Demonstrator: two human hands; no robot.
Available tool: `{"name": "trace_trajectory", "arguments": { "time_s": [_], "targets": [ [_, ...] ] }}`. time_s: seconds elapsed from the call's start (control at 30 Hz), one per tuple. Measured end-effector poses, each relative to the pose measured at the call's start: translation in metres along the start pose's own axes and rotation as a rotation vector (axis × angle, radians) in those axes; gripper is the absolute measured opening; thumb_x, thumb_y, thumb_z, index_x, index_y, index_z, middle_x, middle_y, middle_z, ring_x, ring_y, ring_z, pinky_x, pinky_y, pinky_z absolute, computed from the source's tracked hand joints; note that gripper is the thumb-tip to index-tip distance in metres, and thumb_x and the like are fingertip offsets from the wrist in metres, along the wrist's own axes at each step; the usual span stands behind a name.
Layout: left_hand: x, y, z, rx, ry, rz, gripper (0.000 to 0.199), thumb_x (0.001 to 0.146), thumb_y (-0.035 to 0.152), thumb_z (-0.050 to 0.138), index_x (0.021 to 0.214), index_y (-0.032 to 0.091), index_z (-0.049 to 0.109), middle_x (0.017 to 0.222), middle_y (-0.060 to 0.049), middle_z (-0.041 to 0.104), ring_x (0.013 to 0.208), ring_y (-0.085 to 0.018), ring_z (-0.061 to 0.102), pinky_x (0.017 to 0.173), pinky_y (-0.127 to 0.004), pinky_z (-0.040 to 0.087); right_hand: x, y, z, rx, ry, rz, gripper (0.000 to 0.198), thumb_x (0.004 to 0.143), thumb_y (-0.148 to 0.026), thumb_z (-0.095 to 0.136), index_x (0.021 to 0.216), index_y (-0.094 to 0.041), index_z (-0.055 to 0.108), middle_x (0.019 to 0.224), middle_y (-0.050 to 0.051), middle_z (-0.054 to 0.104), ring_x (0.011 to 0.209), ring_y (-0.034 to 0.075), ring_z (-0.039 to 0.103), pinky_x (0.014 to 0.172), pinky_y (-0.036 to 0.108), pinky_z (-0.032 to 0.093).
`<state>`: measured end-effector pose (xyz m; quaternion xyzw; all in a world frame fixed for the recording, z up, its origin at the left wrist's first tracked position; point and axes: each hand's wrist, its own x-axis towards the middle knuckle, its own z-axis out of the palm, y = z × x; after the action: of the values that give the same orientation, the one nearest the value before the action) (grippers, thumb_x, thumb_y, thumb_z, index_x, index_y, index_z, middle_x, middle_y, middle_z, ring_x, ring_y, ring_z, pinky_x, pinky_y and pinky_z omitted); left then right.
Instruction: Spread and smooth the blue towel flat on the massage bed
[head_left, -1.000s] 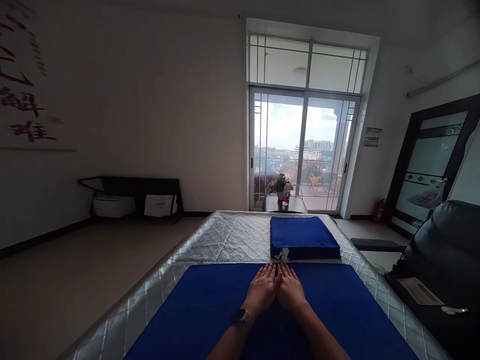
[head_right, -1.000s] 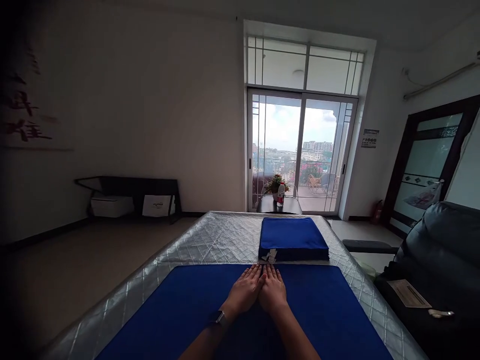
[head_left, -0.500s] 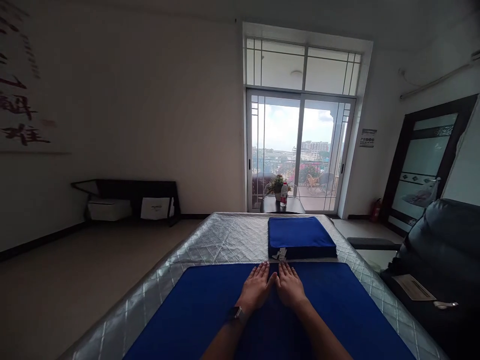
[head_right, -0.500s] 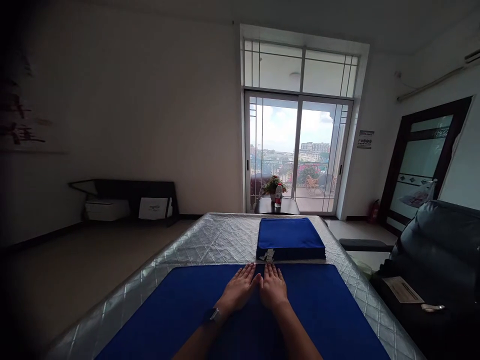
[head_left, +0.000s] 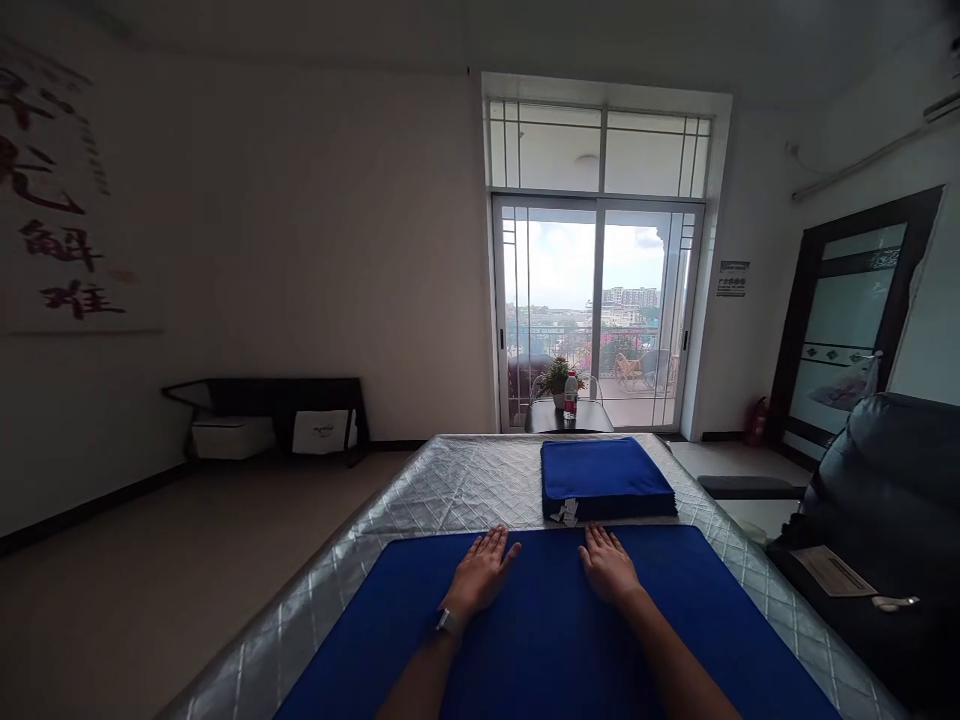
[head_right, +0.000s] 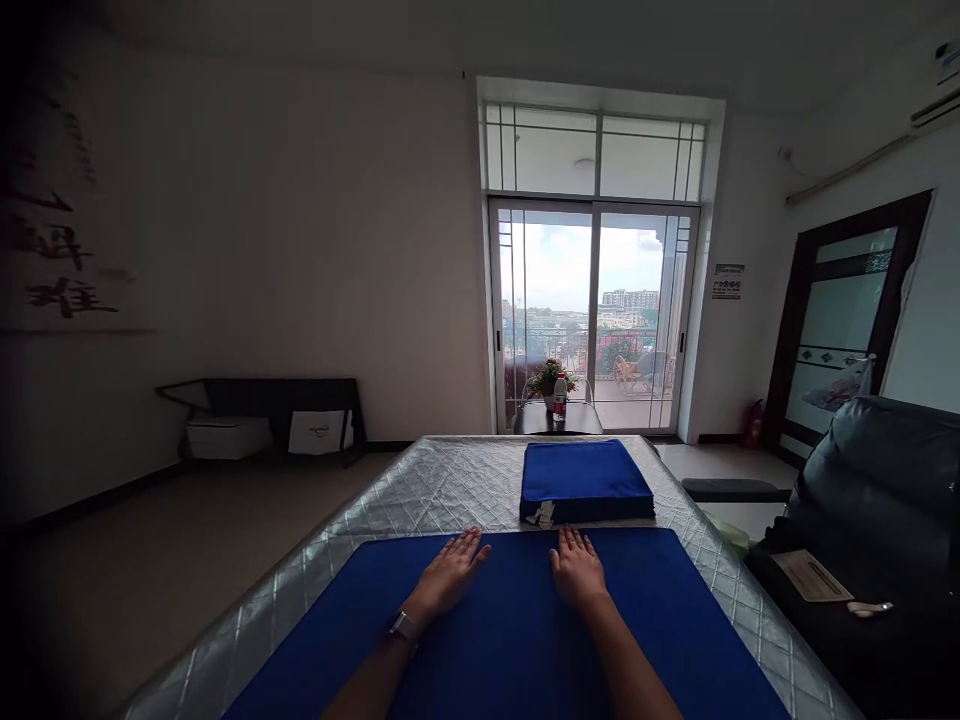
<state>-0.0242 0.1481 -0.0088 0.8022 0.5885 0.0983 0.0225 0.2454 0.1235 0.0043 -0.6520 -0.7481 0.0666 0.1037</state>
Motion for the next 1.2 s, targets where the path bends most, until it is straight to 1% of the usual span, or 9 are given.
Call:
{"name": "trace_trajectory", "arguments": {
  "time_s": [0.2, 0.3, 0.5, 0.67, 0.8, 0.93, 1.1, 1.2],
  "targets": [
    [-0.009, -0.039, -0.008, 0.015, -0.001, -0.034, 0.064, 0.100, 0.047, 0.021, 0.152, 0.011, 0.033, 0.158, -0.013, 0.030, 0.148, -0.025, 0.024, 0.121, -0.046, 0.020, -0.001, 0.029, -0.005, -0.033, 0.019, 0.042, 0.066, 0.097, -0.041, 0.014, 0.154, -0.008, 0.024, 0.162, 0.008, 0.021, 0.149, 0.017, 0.015, 0.121, 0.035, 0.008],
    [-0.012, -0.057, -0.010, 0.017, -0.002, -0.063, 0.063, 0.100, 0.047, 0.022, 0.151, 0.013, 0.035, 0.158, -0.012, 0.032, 0.148, -0.025, 0.025, 0.121, -0.047, 0.021, -0.001, 0.042, -0.005, -0.050, 0.028, 0.060, 0.067, 0.097, -0.042, 0.014, 0.154, -0.009, 0.024, 0.162, 0.006, 0.019, 0.149, 0.017, 0.015, 0.121, 0.035, 0.008],
    [-0.022, -0.093, -0.015, 0.015, -0.015, -0.138, 0.069, 0.099, 0.051, 0.018, 0.153, 0.008, 0.028, 0.161, -0.012, 0.023, 0.149, -0.023, 0.019, 0.122, -0.044, 0.016, 0.000, 0.067, -0.006, -0.076, 0.033, 0.080, 0.068, 0.097, -0.044, 0.013, 0.154, -0.008, 0.025, 0.162, 0.006, 0.019, 0.149, 0.017, 0.014, 0.121, 0.035, 0.009],
    [-0.027, -0.121, -0.016, 0.003, -0.010, -0.169, 0.066, 0.099, 0.049, 0.020, 0.152, 0.011, 0.032, 0.160, -0.012, 0.026, 0.148, -0.023, 0.023, 0.121, -0.045, 0.019, 0.001, 0.094, -0.008, -0.104, 0.036, 0.111, 0.068, 0.097, -0.044, 0.013, 0.154, -0.008, 0.025, 0.162, 0.008, 0.021, 0.150, 0.018, 0.014, 0.121, 0.036, 0.009],
    [-0.030, -0.139, -0.016, -0.002, 0.012, -0.179, 0.066, 0.098, 0.048, 0.022, 0.151, 0.010, 0.033, 0.159, -0.013, 0.029, 0.148, -0.025, 0.024, 0.120, -0.046, 0.021, 0.002, 0.116, -0.008, -0.128, 0.037, 0.125, 0.068, 0.097, -0.044, 0.015, 0.154, -0.008, 0.026, 0.161, 0.008, 0.022, 0.149, 0.018, 0.015, 0.121, 0.036, 0.010],
    [-0.033, -0.151, -0.019, 0.031, 0.023, -0.216, 0.070, 0.097, 0.049, 0.022, 0.150, 0.005, 0.033, 0.157, -0.016, 0.031, 0.147, -0.025, 0.025, 0.120, -0.046, 0.021, 0.001, 0.141, -0.010, -0.150, 0.042, 0.141, 0.066, 0.097, -0.041, 0.019, 0.153, -0.007, 0.027, 0.161, 0.009, 0.023, 0.149, 0.019, 0.016, 0.121, 0.036, 0.010],
    [-0.038, -0.170, -0.022, 0.063, 0.045, -0.271, 0.066, 0.097, 0.047, 0.022, 0.150, 0.010, 0.035, 0.157, -0.012, 0.032, 0.146, -0.024, 0.028, 0.119, -0.045, 0.026, -0.004, 0.175, -0.013, -0.162, 0.061, 0.186, 0.064, 0.096, -0.037, 0.024, 0.152, -0.008, 0.030, 0.160, 0.010, 0.026, 0.149, 0.019, 0.017, 0.121, 0.037, 0.011],
    [-0.041, -0.180, -0.025, 0.079, 0.024, -0.305, 0.065, 0.098, 0.042, 0.022, 0.150, 0.004, 0.033, 0.158, -0.014, 0.029, 0.147, -0.024, 0.025, 0.120, -0.042, 0.025, -0.007, 0.193, -0.013, -0.160, 0.092, 0.234, 0.064, 0.096, -0.037, 0.022, 0.152, -0.009, 0.031, 0.160, 0.010, 0.024, 0.148, 0.020, 0.019, 0.121, 0.039, 0.012]
  ]
}}
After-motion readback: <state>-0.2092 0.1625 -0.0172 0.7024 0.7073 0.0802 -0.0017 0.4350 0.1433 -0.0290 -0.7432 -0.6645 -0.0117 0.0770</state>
